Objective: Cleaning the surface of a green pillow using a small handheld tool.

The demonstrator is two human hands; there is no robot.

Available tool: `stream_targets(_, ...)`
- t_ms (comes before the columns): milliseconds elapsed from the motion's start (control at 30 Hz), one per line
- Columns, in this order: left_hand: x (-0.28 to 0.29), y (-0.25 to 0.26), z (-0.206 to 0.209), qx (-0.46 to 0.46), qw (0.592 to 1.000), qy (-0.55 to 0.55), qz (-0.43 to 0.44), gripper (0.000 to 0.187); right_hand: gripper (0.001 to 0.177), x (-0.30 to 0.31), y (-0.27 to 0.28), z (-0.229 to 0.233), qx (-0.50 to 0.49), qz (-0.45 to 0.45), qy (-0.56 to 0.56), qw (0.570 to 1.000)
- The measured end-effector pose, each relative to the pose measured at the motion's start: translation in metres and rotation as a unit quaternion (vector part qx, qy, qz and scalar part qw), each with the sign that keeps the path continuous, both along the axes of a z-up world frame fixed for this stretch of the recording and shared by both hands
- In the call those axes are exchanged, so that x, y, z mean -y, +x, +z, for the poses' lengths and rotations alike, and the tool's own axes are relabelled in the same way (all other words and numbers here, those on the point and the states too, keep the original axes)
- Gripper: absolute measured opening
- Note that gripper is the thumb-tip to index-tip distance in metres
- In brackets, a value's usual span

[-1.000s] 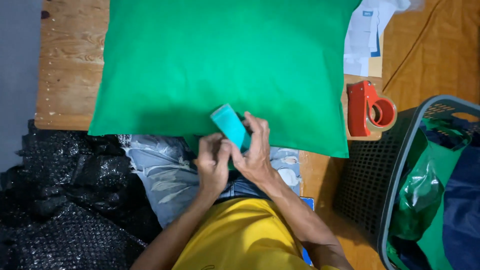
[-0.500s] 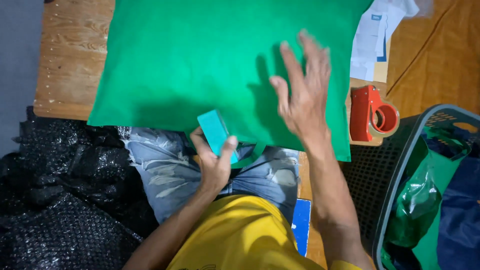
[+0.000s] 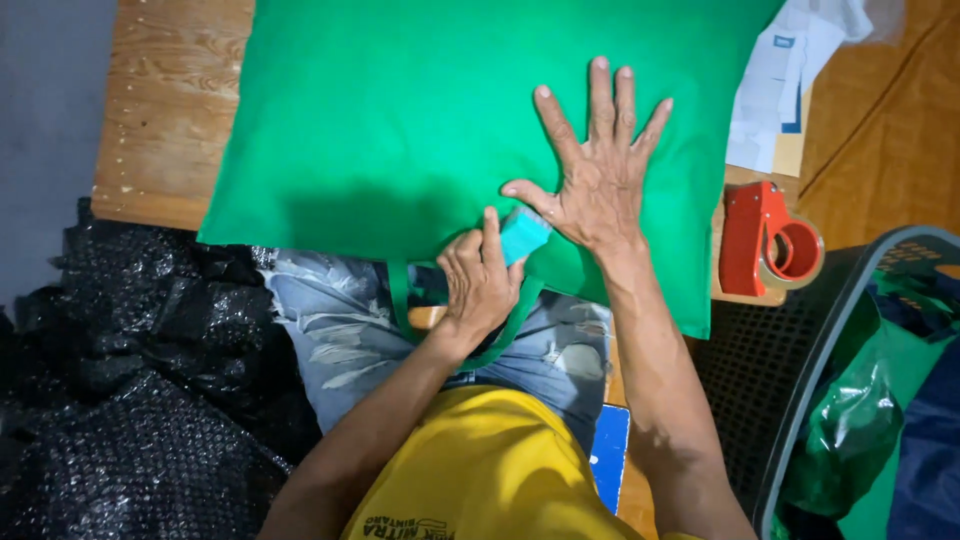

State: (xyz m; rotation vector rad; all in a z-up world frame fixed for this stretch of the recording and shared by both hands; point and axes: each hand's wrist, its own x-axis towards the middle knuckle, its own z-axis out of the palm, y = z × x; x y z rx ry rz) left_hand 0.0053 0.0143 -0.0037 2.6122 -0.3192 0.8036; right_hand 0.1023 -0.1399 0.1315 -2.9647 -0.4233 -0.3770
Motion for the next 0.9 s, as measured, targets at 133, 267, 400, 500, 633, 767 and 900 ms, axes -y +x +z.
stream_targets(133,-0.033,0.012,-0.023,-0.095,0.995,-0.011,0.038,0.088,0.102,-0.001,0.0,-0.005,-0.001,-0.005,0.009,1.0)
stream_targets(267,-0.083,0.029,-0.024,-0.08,0.982,-0.088,0.145,0.086,0.101,0.0,-0.001,-0.011,0.003,-0.007,0.012,1.0)
stream_targets(400,-0.141,0.047,0.0,-0.004,0.979,-0.088,0.184,0.1,0.101,0.0,0.0,-0.012,0.01,-0.001,0.014,1.0)
stream_targets(500,-0.177,0.05,0.009,-0.039,0.968,-0.084,0.233,0.077,0.099,0.001,-0.001,-0.013,0.012,0.006,0.015,1.0)
stream_targets(633,-0.211,0.061,0.0,-0.076,0.951,-0.098,0.282,0.076,0.1,-0.004,0.0,-0.014,0.018,0.011,0.013,1.0)
stream_targets(767,-0.215,0.069,0.005,-0.113,0.935,-0.138,0.308,0.075,0.098,-0.007,-0.004,-0.013,0.011,0.002,0.019,1.0)
stream_targets(900,-0.242,0.081,-0.005,-0.127,0.915,-0.16,0.349,0.071,0.095,-0.003,-0.006,-0.018,0.02,0.003,0.015,1.0)
